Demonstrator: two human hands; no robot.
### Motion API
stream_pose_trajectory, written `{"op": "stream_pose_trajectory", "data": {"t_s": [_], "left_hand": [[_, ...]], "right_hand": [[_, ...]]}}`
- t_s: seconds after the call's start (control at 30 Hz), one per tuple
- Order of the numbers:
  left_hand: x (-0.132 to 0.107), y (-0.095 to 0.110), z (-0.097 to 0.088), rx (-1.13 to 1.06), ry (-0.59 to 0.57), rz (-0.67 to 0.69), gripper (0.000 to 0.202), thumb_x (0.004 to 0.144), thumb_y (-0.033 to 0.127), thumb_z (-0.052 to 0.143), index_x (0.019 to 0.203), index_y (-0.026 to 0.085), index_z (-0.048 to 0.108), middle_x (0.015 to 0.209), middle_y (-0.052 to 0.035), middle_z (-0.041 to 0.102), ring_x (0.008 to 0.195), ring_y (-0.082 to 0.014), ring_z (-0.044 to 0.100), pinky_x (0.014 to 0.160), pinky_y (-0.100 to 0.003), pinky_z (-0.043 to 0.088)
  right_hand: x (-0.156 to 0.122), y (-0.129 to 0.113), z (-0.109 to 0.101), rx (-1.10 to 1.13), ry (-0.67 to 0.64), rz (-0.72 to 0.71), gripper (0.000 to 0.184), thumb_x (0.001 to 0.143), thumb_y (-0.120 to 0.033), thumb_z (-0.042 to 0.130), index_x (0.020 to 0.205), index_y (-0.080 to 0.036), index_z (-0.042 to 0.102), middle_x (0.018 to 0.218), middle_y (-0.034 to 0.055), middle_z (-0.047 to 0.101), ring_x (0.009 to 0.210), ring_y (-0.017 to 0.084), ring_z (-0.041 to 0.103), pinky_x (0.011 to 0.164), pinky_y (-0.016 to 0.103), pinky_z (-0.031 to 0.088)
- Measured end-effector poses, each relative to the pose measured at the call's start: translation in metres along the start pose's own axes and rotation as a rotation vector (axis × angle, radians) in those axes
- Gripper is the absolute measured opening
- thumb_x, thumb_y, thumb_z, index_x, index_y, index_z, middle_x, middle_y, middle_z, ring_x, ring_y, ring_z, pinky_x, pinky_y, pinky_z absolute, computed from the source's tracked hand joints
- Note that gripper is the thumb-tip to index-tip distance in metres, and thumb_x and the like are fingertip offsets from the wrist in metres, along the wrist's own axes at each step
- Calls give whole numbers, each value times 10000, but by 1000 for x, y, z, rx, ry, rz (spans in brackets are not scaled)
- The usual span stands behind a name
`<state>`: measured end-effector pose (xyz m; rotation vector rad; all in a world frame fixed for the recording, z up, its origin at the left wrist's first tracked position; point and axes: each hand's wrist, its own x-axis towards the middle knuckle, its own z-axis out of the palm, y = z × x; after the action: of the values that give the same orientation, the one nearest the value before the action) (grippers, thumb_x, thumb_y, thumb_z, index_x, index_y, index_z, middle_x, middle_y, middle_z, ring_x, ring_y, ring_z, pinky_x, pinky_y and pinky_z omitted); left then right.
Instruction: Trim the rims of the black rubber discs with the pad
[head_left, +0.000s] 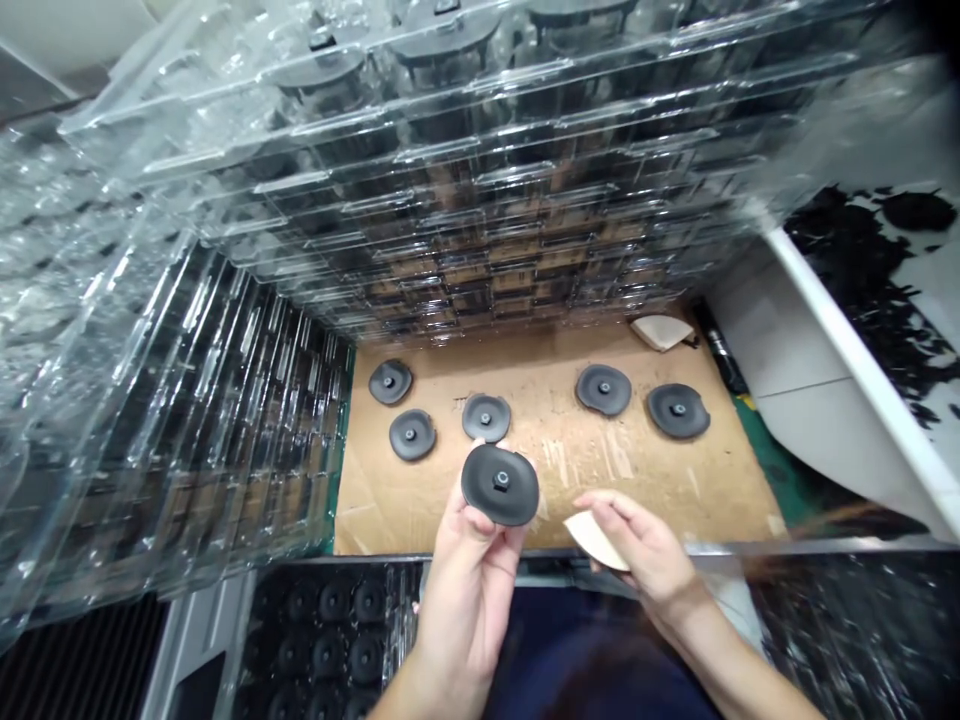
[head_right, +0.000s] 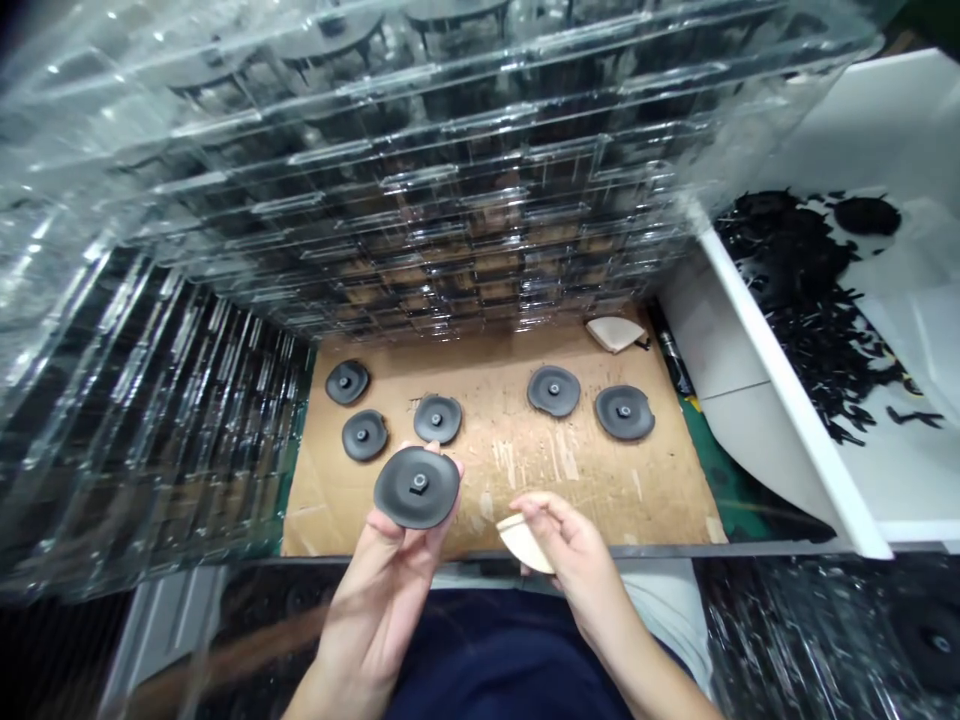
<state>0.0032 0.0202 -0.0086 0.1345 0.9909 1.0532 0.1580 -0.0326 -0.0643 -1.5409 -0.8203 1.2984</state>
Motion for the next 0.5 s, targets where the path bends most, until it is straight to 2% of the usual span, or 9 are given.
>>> {"op": "stream_pose_trajectory", "data": {"t_s": [0.1,0.13,0.17,0.23,0.3,0.33,0.4,0.43,0.5], "left_hand": [[0,-2,3,24,-12,-31,422,661,265,795,1063,187,692,1108,-96,705,984,-203,660,829,-273,551],[-1,-3,4,29,-27,-37,431,658,272,797,1067,185,691,1117,-96,702,1005,-209,654,843,-275,546],[-2,-4,6,31,-41,-39,441,655,280,798,1073,189,689,1122,-89,700,1022,-213,647,856,-273,540],[-4,-7,7,28,-71,-64,449,636,280,811,1064,214,693,1046,-53,721,978,-197,660,843,-255,541],[-4,-9,5,31,-92,-127,445,633,261,813,1061,234,694,957,-26,733,900,-173,674,811,-238,547],[-4,-9,2,37,-97,-156,448,635,258,812,1065,232,691,941,-26,734,877,-168,677,798,-235,550],[-2,-10,-2,55,-94,-175,457,638,250,809,1076,221,684,968,-37,734,867,-166,680,772,-225,554],[-1,-9,-3,62,-90,-167,454,643,249,805,1079,217,681,994,-44,733,882,-170,680,768,-222,554],[0,-6,-3,72,-99,-156,441,625,246,815,1047,211,692,961,-42,740,873,-172,686,758,-216,555]], "right_hand": [[-1,-26,2,-13,24,47,299,875,-457,552,872,-174,650,618,3,634,454,113,568,372,188,427],[0,-38,4,-31,39,19,263,879,-430,558,923,-188,649,664,3,649,488,110,579,399,185,440],[2,-50,6,-68,43,-55,230,880,-397,569,978,-204,645,733,8,668,546,113,601,446,187,467],[5,-74,12,-196,18,-314,207,883,-302,570,1066,-224,628,912,28,687,746,140,647,632,224,534],[8,-92,20,-339,-83,-552,219,891,-200,523,1085,-203,623,996,48,675,871,154,642,768,259,532],[9,-98,23,-387,-176,-591,219,889,-160,501,1064,-193,630,976,43,675,864,145,640,771,250,529],[10,-105,27,-443,-369,-546,217,883,-101,479,988,-188,647,898,14,674,789,112,635,721,206,524],[11,-106,29,-461,-418,-519,213,882,-91,481,965,-189,652,874,4,672,761,102,629,707,195,520],[10,-105,31,-477,-336,-560,205,896,-106,478,984,-174,651,875,19,673,781,119,627,736,223,522]]}}
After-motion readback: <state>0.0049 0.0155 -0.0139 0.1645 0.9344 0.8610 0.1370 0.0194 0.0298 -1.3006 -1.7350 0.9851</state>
